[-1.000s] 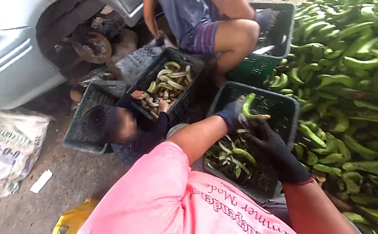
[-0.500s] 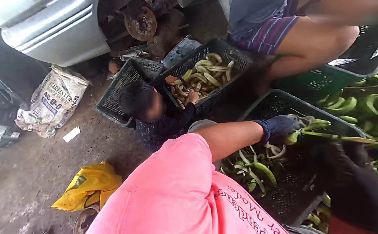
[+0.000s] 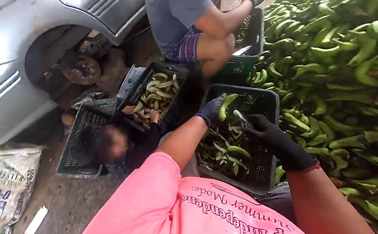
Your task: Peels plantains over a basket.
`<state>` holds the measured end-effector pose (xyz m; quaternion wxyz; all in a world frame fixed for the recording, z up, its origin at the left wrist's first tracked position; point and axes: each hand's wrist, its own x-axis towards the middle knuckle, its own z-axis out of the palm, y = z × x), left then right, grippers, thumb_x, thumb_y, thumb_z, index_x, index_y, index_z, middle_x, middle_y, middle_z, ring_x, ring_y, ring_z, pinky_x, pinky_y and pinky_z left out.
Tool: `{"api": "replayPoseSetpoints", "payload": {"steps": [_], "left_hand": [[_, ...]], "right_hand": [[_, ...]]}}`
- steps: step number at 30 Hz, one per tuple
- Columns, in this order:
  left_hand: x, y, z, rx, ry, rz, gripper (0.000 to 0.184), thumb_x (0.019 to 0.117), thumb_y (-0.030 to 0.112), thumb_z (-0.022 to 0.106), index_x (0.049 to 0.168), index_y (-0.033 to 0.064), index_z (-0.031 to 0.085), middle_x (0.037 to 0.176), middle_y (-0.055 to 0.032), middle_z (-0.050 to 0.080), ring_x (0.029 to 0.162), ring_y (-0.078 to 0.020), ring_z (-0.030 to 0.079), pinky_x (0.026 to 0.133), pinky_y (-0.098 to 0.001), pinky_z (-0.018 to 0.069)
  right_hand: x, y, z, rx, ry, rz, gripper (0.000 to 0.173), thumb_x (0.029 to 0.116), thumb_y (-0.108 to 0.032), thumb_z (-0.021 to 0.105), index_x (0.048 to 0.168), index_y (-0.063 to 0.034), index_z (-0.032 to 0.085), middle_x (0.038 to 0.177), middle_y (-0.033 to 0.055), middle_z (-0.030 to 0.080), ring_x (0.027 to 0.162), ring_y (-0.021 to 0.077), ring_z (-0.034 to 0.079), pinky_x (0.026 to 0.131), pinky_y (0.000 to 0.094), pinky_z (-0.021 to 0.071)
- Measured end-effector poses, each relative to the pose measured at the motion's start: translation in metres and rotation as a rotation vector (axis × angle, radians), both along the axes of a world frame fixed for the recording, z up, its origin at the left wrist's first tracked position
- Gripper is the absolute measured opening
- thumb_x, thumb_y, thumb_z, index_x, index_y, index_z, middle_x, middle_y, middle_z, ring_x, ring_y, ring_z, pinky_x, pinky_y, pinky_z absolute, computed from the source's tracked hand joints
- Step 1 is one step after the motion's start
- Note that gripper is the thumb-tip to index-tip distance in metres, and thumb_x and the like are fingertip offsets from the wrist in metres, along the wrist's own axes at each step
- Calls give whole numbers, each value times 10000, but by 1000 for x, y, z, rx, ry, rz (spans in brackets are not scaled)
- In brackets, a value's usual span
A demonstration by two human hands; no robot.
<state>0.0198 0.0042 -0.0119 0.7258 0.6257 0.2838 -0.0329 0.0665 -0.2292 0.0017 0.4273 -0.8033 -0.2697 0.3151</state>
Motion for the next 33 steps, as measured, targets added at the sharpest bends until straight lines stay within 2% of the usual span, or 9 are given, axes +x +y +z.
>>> {"api": "replayPoseSetpoints", "payload": {"steps": [4,11,14,17,20,22,28,31,33], "left_hand": [[0,-14,4,-198,-19,44,543,1078,522,339,1229,89,631,1019,-101,681,888,-191,659,772,-407,568],[-5,-32,4,-415,-118,-66,403,1093,396,325,1048,115,611,798,-28,644,687,-123,626,600,-292,544],[-8,-31,4,-315,-127,-89,372,1109,353,332,1255,126,588,969,-43,662,797,-127,642,682,-308,562],[-12,-39,12,-192,34,-59,464,1092,482,340,1166,113,611,869,-59,631,704,-155,615,612,-338,543],[-19,-38,4,-153,57,-141,552,1087,543,311,1300,116,588,993,-88,645,805,-177,629,699,-367,554],[-15,-30,1,-165,3,-111,540,1087,553,302,1324,130,540,963,-67,631,774,-157,629,667,-338,562],[-7,-7,8,293,-222,-58,453,1115,346,352,1391,24,512,1173,-166,647,1008,-209,649,899,-409,559],[-9,-25,14,120,-244,-21,352,1100,319,409,1286,47,534,970,-89,645,799,-137,636,721,-325,569],[-17,-32,18,221,-235,-177,340,1095,173,416,1361,-16,512,1125,-141,640,956,-141,626,855,-304,546]], "right_hand": [[-5,8,-1,203,-270,112,329,883,-238,776,1155,-101,651,1138,94,634,998,211,636,842,462,565],[16,22,-19,81,-517,25,312,918,-237,744,1191,-105,671,1203,157,622,1124,351,616,932,585,530],[18,28,-20,2,-664,-160,355,987,-334,653,1255,-101,658,1237,214,609,1138,439,603,893,655,513],[28,30,-14,-98,-579,-381,376,984,-255,633,1282,-26,617,1278,299,568,1178,508,568,940,687,481],[48,10,-4,-80,-394,-493,472,990,-288,638,1344,8,534,1331,338,499,1222,525,523,968,717,443],[48,0,0,39,-376,-390,446,978,-269,669,1319,-1,565,1300,308,534,1200,481,545,972,688,449],[-7,18,-1,374,-480,102,332,913,-261,710,1198,-91,692,1139,113,623,1045,249,612,879,465,548],[-4,23,-13,298,-538,134,298,895,-187,746,1169,-81,694,1118,149,613,1007,294,627,845,493,557],[9,22,-13,202,-643,70,248,911,-178,748,1133,-76,706,1123,198,618,1045,381,623,877,581,539]]}}
